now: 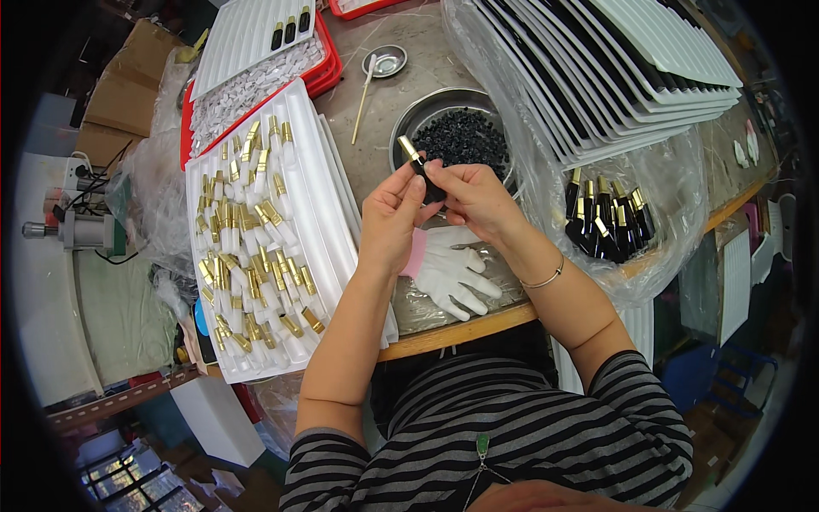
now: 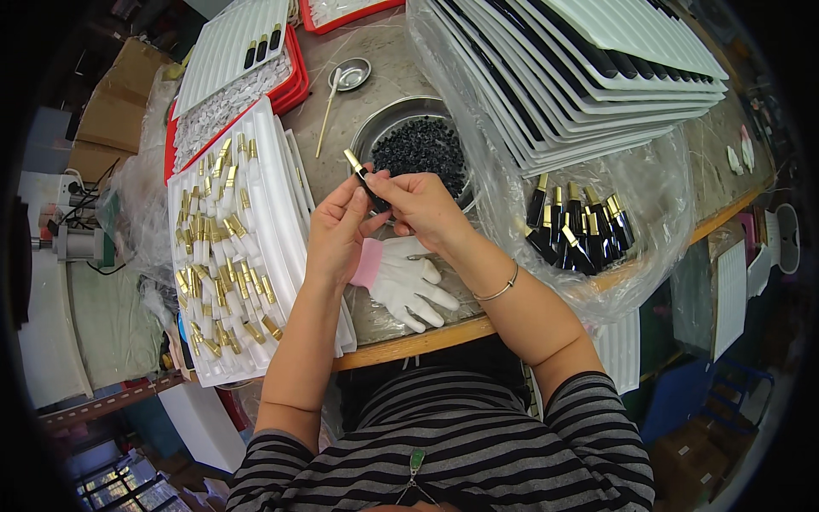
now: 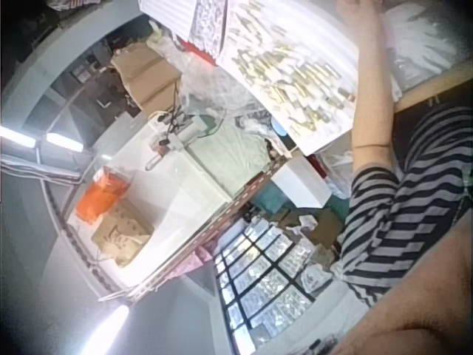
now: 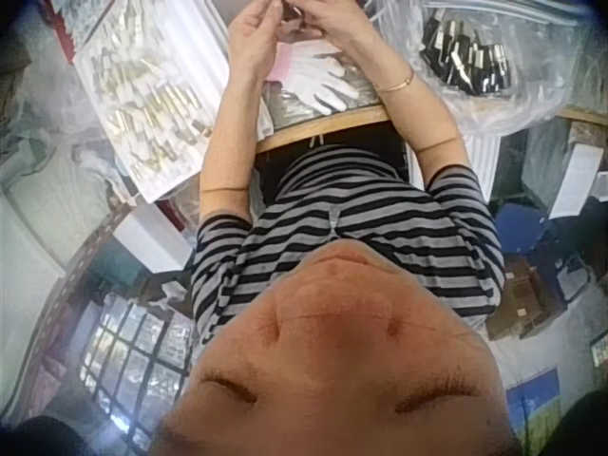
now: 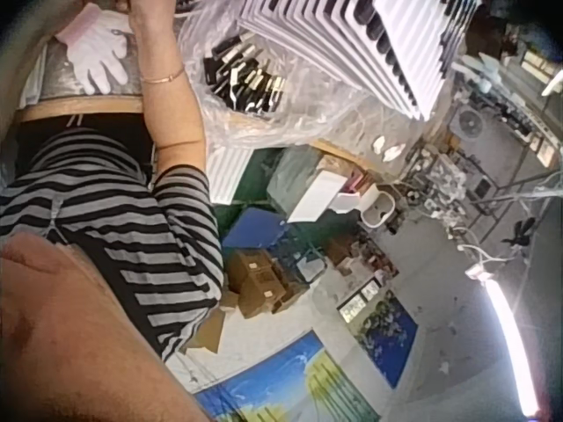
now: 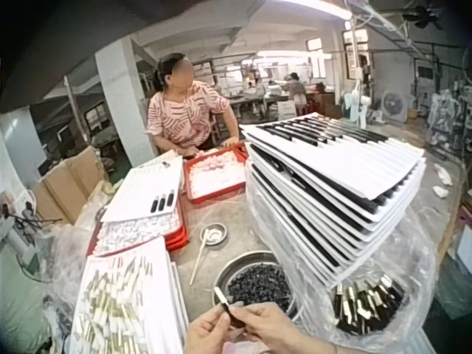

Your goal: Assembling small electronic or mechanical components for manufacturing.

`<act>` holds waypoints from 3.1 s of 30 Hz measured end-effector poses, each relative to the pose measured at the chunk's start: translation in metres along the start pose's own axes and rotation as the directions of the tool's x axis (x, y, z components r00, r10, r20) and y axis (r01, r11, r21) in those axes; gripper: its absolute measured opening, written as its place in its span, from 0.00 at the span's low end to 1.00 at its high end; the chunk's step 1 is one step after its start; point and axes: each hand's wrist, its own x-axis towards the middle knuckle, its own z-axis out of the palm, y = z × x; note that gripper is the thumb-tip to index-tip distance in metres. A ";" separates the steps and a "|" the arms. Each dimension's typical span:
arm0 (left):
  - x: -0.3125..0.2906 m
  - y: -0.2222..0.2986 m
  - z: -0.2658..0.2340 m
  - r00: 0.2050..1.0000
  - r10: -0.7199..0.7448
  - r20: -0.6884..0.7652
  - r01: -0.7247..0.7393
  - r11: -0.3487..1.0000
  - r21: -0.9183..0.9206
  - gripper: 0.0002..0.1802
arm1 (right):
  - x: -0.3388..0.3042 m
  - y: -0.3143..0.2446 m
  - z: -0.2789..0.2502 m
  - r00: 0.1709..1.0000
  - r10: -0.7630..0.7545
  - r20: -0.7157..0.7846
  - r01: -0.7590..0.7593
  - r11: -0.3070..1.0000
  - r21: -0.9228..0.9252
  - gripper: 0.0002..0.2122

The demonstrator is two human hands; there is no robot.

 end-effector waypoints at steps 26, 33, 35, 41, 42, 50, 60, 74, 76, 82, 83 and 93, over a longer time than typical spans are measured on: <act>0.004 0.005 -0.011 0.981 -0.134 0.141 0.173 0.934 -0.312 0.19 | -0.009 -0.004 0.007 0.981 -0.196 0.019 0.196 0.968 -0.158 0.08; 0.004 0.004 -0.012 0.976 -0.109 0.189 0.170 0.924 -0.343 0.19 | -0.005 -0.003 -0.002 0.998 -0.063 0.004 0.063 0.989 -0.136 0.08; 0.004 0.003 -0.012 0.980 -0.114 0.163 0.161 0.938 -0.308 0.19 | -0.003 0.000 -0.005 0.996 -0.049 0.069 0.054 0.997 -0.064 0.09; 0.003 0.004 -0.013 0.990 -0.111 0.081 0.127 0.965 -0.230 0.19 | -0.004 0.002 0.000 0.995 -0.011 0.098 0.019 0.996 -0.086 0.09; 0.003 0.004 -0.014 0.991 -0.110 0.080 0.126 0.965 -0.230 0.19 | -0.005 0.001 0.000 0.995 -0.010 0.099 0.019 0.996 -0.086 0.09; 0.002 0.003 -0.010 0.997 -0.074 0.027 0.077 0.988 -0.134 0.19 | -0.004 -0.003 -0.004 0.983 0.008 0.185 0.004 0.998 -0.069 0.11; -0.002 0.008 -0.004 1.000 0.022 0.022 -0.022 1.000 -0.005 0.17 | -0.006 -0.001 -0.002 0.971 -0.010 0.238 0.010 1.000 0.000 0.09; -0.002 0.010 0.002 0.990 0.132 -0.054 -0.127 0.988 0.091 0.16 | -0.003 0.006 -0.003 0.974 0.043 0.223 -0.075 0.988 0.134 0.09; -0.003 0.009 0.000 0.990 0.137 -0.044 -0.132 0.987 0.092 0.15 | -0.003 0.006 -0.002 0.977 0.037 0.212 -0.058 0.994 0.091 0.09; -0.003 0.007 -0.002 0.995 0.094 -0.046 -0.094 0.996 -0.010 0.13 | -0.003 0.006 0.002 0.976 0.028 0.217 -0.045 0.996 0.075 0.09; -0.003 0.007 -0.001 0.996 0.084 -0.041 -0.086 0.996 -0.032 0.13 | -0.004 0.005 0.002 0.974 0.030 0.224 -0.053 0.994 0.100 0.09; -0.002 0.005 -0.003 0.999 0.037 -0.010 -0.038 0.994 -0.098 0.18 | -0.006 0.003 0.003 0.971 0.025 0.237 -0.060 0.988 0.140 0.10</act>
